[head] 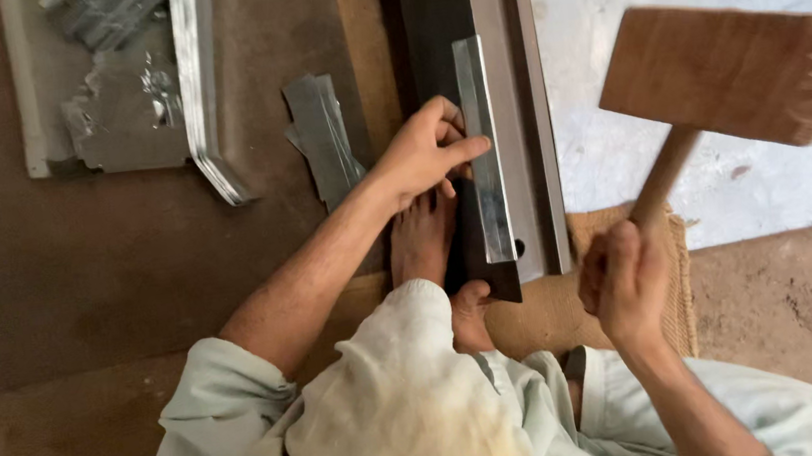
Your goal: The person sits on the floor and bends thin galvanized metal strips by hand over a heavy steel angle beam, hammering the strips with a wooden mallet to fold them along the edge, then sets finished strips aside and picks up new flat strips to repeat the bending.
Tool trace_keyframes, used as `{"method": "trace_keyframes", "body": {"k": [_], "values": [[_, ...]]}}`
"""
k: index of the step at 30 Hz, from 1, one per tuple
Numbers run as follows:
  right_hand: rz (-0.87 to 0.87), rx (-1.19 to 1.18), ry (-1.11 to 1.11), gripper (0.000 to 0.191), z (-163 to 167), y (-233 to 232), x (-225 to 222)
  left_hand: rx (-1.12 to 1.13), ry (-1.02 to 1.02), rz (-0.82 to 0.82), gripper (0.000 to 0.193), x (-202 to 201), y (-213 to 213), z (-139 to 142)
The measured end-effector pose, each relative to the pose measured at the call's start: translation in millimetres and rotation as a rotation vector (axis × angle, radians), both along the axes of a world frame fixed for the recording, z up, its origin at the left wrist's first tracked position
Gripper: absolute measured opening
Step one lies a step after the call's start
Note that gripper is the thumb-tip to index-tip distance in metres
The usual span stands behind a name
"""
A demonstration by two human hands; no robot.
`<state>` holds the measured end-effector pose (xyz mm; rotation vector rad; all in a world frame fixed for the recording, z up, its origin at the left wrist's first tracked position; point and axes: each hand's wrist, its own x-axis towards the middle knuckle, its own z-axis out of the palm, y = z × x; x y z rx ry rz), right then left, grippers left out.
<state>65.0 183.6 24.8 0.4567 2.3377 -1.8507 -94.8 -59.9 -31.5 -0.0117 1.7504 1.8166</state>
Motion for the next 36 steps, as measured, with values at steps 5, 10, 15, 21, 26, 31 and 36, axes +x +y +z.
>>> {"method": "trace_keyframes", "body": {"k": [5, 10, 15, 21, 26, 31, 36], "values": [[0.043, 0.053, -0.071, 0.036, -2.6, -2.7, -31.1, -0.036, -0.008, -0.016, 0.037, -0.1, 0.1, 0.5], [-0.073, 0.042, 0.061, 0.040, -1.6, -9.5, -50.7, -0.019, -0.037, -0.002, 0.037, 2.0, -0.2, 4.3], [-0.005, 0.030, 0.099, 0.045, -5.0, -10.2, -58.2, -0.008, -0.008, -0.011, 0.039, 2.2, -3.5, -3.0], [0.041, 0.123, -0.124, 0.041, 3.9, -12.5, -66.5, -0.019, -0.013, 0.016, 0.037, 2.2, -0.8, 0.3], [0.078, 0.371, -0.207, 0.038, 35.8, -11.9, -27.8, 0.047, 0.018, 0.095, 0.033, 13.3, 3.7, 21.8], [0.034, 0.005, 0.226, 0.069, 19.5, -34.3, 30.9, 0.178, 0.001, 0.242, 0.030, 34.6, 14.7, 43.6], [-0.174, 0.048, 0.336, 0.051, 5.9, -39.7, 32.8, 0.077, 0.007, 0.271, 0.034, 49.7, 23.8, 61.1]]}}
